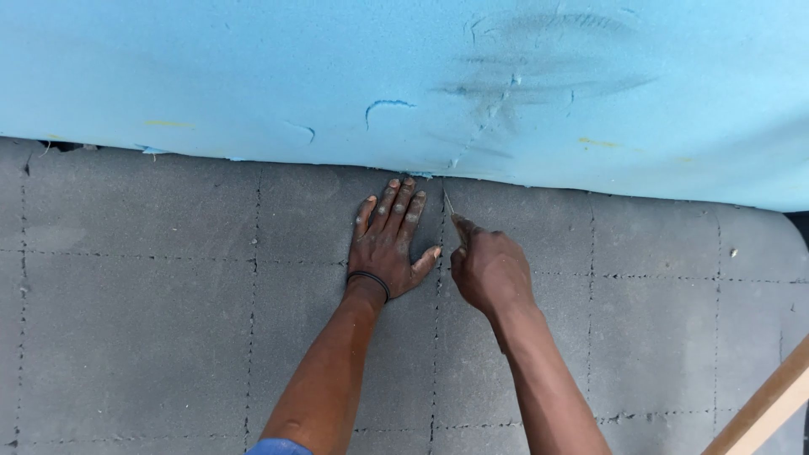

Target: The person uses a wooden plank to measure and mark a large piece of grey foam placed on a sofa. They then use a knife to cut the foam along the marked lines, separating it into smaller sections.

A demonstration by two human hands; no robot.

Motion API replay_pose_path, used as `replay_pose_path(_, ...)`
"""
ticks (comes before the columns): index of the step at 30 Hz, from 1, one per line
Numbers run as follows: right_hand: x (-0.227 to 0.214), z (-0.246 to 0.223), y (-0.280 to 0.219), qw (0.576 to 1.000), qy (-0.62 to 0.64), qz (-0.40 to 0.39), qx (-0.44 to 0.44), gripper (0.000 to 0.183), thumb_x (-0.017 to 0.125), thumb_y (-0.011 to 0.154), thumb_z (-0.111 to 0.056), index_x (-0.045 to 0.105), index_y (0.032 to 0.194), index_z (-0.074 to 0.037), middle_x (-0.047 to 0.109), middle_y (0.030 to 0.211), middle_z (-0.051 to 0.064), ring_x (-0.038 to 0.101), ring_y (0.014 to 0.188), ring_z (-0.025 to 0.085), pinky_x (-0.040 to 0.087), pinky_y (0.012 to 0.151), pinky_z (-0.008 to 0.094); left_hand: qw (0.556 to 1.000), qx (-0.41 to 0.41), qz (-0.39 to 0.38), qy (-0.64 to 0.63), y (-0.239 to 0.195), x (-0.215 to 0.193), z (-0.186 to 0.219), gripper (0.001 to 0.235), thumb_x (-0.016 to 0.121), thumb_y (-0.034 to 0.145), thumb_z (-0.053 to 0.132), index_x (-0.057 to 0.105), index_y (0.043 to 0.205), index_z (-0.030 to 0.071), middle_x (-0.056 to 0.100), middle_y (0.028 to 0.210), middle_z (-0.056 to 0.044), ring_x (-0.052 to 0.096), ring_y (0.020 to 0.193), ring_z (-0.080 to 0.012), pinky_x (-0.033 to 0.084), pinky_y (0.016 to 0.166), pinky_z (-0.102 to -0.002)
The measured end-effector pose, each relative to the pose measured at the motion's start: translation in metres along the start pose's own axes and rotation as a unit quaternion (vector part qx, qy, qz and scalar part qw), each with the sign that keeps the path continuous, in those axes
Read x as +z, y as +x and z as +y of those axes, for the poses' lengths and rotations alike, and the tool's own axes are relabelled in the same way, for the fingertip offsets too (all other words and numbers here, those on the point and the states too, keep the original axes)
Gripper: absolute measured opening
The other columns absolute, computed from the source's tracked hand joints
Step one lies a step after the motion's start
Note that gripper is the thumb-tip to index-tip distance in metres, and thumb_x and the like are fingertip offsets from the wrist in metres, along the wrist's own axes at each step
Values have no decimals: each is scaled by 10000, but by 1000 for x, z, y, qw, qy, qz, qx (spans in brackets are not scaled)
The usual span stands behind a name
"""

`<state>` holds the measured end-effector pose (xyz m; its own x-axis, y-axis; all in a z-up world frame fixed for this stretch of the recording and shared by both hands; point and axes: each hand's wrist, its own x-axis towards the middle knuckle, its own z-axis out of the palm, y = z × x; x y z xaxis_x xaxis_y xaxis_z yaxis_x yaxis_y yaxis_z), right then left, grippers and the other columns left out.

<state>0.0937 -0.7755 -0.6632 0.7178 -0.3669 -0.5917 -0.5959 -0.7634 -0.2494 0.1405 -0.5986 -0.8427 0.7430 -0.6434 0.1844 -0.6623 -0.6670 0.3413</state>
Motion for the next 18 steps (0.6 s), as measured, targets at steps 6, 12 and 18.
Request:
replay_pose_path(6,-7,-3,58,999,-24,-39,0,480,811,1080,-225,894,1552,-186,921,963,255,928,885,474,757,679,579,1000,4,13,-4,2,5,-3,1011,569,1197,826,375,1964,197,348,2040,-124,294,1902,-332,150,1553,-633)
replay_pose_path(12,-46,-20,21,996,-8,-90,1,595,741,1106,-191,807,1687,-80,922,1292,335,906,1175,541,769,921,638,999,5,37,-14,5,8,-2,1004,596,1185,812,426,1946,181,382,2032,-141,326,1893,-346,155,1541,-641)
replay_pose_path(18,-9,-4,60,997,39,-69,-15,588,747,1134,-210,779,1704,-68,909,1268,361,905,1149,536,774,863,635,1000,-2,23,-18,-2,9,-6,1013,586,1185,819,397,1957,191,380,2030,-131,322,1894,-343,155,1546,-635)
